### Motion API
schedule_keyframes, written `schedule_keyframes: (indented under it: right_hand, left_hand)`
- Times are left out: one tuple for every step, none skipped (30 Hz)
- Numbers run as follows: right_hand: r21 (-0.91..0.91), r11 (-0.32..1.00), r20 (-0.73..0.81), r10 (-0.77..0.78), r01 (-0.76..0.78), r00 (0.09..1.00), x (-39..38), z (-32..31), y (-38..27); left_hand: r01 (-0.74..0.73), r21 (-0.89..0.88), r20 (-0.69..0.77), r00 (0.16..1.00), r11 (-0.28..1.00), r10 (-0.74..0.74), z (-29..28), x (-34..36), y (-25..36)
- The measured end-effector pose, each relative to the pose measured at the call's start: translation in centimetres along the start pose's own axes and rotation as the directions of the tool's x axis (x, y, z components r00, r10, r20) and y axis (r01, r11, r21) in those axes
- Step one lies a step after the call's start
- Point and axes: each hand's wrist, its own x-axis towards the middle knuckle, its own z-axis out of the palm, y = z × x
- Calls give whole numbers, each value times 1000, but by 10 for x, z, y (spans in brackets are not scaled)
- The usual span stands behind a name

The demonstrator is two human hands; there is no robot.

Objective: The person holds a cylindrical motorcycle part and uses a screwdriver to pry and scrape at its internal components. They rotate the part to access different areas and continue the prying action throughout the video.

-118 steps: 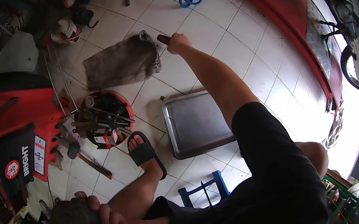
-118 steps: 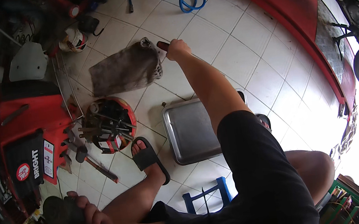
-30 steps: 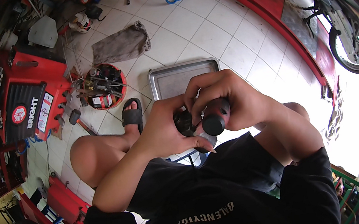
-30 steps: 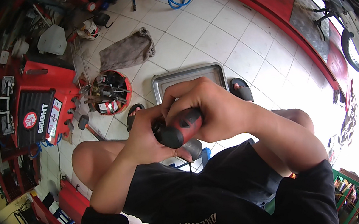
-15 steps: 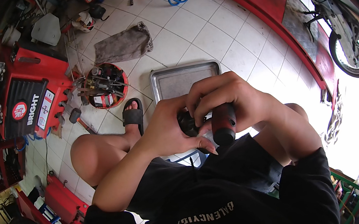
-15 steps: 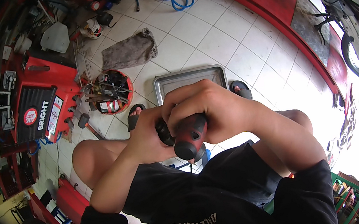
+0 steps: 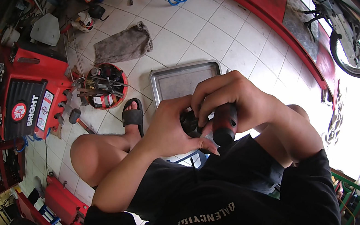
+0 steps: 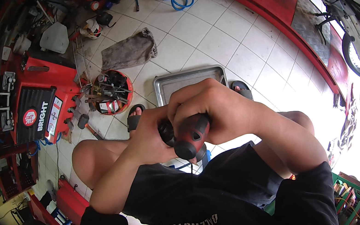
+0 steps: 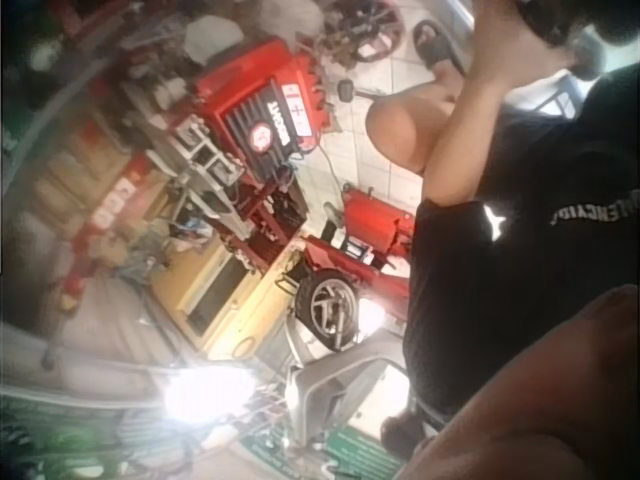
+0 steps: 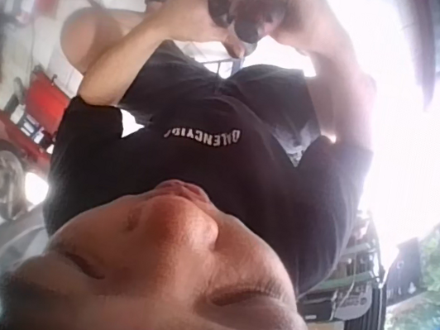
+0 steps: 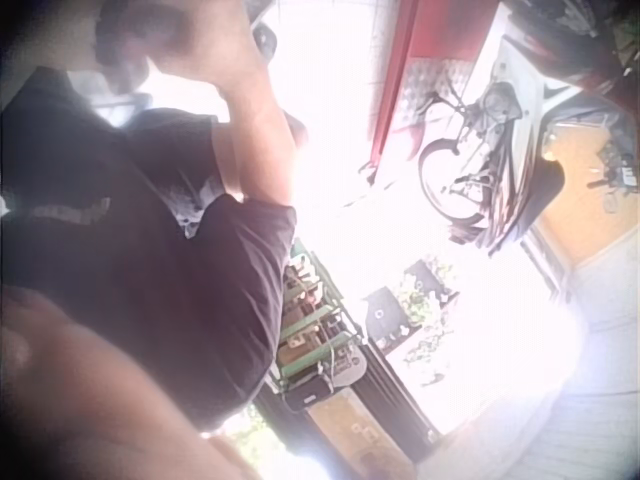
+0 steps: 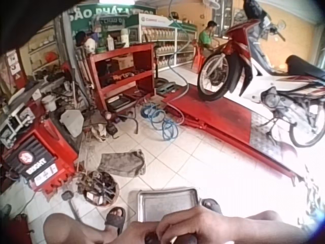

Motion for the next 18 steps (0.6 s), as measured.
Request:
schedule_keyframes:
  right_hand:
    - [-17, 1000, 13, -12, 12, 1000, -1, -1, -1]
    - [-35, 999, 26, -20, 20, 999, -1, -3, -1]
    - [-53, 998, 39, -27, 29, 999, -2, -3, -1]
    - [-42, 999, 30, -23, 24, 999, -3, -2, -1]
    - [-32, 999, 20, -16, 17, 1000, -5, 0, -1]
    - [-23, 1000, 10, -11, 11, 1000, -6, 1, -1]
    - [-35, 999, 15, -15, 16, 1000, -6, 1, -2]
    - [-48, 999, 19, -19, 20, 1000, -6, 0, -3]
    - [-61, 998, 24, -24, 25, 999, -7, 0, -3]
    - [-45, 998, 10, -46, 47, 999, -6, 0, -2]
    - [-29, 997, -4, -69, 69, 998, -6, 2, 0]
    - [-13, 996, -19, -91, 91, 996, -6, 3, 1]
    - [-2, 996, -16, -93, 93, 996, -7, 3, 2]
    - [10, 995, -11, -95, 95, 995, -7, 3, 3]
    - [22, 995, -5, -97, 98, 995, -7, 3, 4]
    - [5, 996, 7, -91, 91, 996, -7, 2, 3]
    - [-13, 996, 18, -84, 84, 996, -8, 0, 3]
    - [-31, 997, 30, -77, 78, 997, -8, -1, 2]
  left_hand:
    - [7, -12, -3, 1000, 1000, -7, 1, 0, 1]
    - [13, -29, -5, 1000, 1000, -13, 2, 0, 0]
    - [-11, -23, -7, 1000, 1000, 11, 3, 1, -1]
    - [-35, -17, -8, 999, 999, 35, 4, 1, -2]
    - [-59, -12, -8, 998, 998, 59, 5, 2, -2]
    - [-46, -10, -3, 999, 999, 46, 5, 2, -2]
    - [-33, -8, 2, 999, 999, 33, 5, 2, -2]
    - [-20, -5, 8, 1000, 1000, 21, 5, 3, -2]
    - [-18, -5, 10, 1000, 1000, 18, 5, 4, -1]
    - [-16, -5, 13, 1000, 1000, 16, 5, 5, 2]
    - [-14, -4, 15, 1000, 1000, 14, 4, 5, 4]
    - [-13, -13, 8, 1000, 1000, 13, 5, 6, 5]
    - [-12, -23, 2, 1000, 1000, 12, 6, 6, 6]
    - [-10, -32, -7, 1000, 999, 10, 6, 6, 7]
    - [-24, -19, -4, 1000, 1000, 24, 6, 5, 6]
    - [-39, -7, 0, 999, 999, 39, 7, 4, 2]
    - [-53, 4, 4, 999, 999, 53, 6, 4, 1]
    - [-46, 12, 23, 999, 999, 46, 5, 3, 1]
